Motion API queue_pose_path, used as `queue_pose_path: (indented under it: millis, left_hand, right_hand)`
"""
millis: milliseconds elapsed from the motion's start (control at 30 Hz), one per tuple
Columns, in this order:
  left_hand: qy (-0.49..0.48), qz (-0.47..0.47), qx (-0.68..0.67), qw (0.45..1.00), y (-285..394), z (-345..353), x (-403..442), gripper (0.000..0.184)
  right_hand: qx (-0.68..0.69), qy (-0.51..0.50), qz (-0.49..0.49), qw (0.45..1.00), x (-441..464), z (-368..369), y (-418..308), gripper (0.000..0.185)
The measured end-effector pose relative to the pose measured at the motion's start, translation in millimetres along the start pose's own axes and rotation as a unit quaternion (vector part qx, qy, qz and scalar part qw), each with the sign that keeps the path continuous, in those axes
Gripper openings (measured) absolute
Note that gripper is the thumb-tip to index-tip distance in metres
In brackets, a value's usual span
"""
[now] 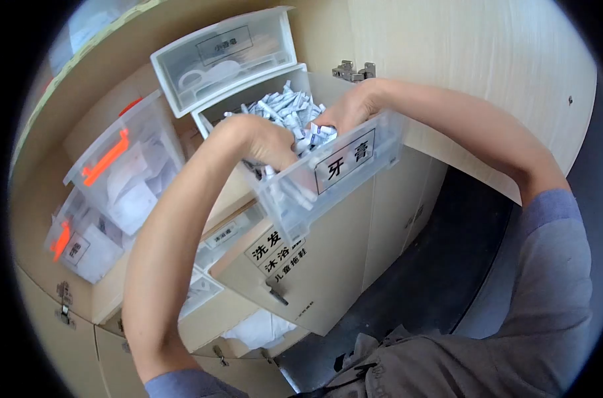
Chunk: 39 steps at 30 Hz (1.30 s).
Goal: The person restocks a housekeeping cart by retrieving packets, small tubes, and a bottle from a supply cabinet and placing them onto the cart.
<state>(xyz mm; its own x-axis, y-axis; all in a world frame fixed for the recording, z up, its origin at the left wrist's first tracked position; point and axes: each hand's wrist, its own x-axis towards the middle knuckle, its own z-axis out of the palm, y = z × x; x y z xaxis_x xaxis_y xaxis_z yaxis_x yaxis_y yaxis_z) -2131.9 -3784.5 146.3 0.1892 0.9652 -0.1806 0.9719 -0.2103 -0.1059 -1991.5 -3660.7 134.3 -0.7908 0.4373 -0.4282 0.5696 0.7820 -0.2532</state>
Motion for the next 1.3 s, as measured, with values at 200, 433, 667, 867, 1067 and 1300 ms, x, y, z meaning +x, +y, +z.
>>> queue_pose_path:
  millis: [200, 433, 667, 867, 1067, 1300]
  left_hand:
    - [-0.04, 0.051, -0.048, 0.997, 6.5, 8.7, 7.1, 0.057]
    - [-0.035, -0.002, -0.021, 0.999, 8.4, 10.1, 12.6, 0.045]
    - [-0.047, -0.08, -0.18, 0.979, 6.0, 2.0, 5.1, 0.045]
    - [-0.056, -0.088, -0.21, 0.972, 15.0, 0.8, 3.9, 0.054]
    - [0.041, -0.107, -0.244, 0.963, 15.3, -1.8, -4.2, 0.056]
    - [0.133, -0.096, -0.289, 0.943, 13.8, -4.9, -5.4, 0.03]
  right_hand:
    - [0.039, 0.042, -0.064, 0.996, -7.5, 4.6, -9.6, 0.061]
    - [-0.074, 0.074, -0.074, 0.992, -5.7, 10.3, -13.2, 0.056]
    - [0.014, 0.038, -0.109, 0.993, -3.9, 4.4, -10.6, 0.044]
    - [-0.039, 0.015, -0.068, 0.997, -12.4, 4.7, -18.7, 0.039]
    - [0.033, 0.044, -0.212, 0.976, -0.3, 0.2, -3.1, 0.029]
    - [0.127, 0.158, -0.154, 0.967, -25.7, 6.6, -16.9, 0.018]
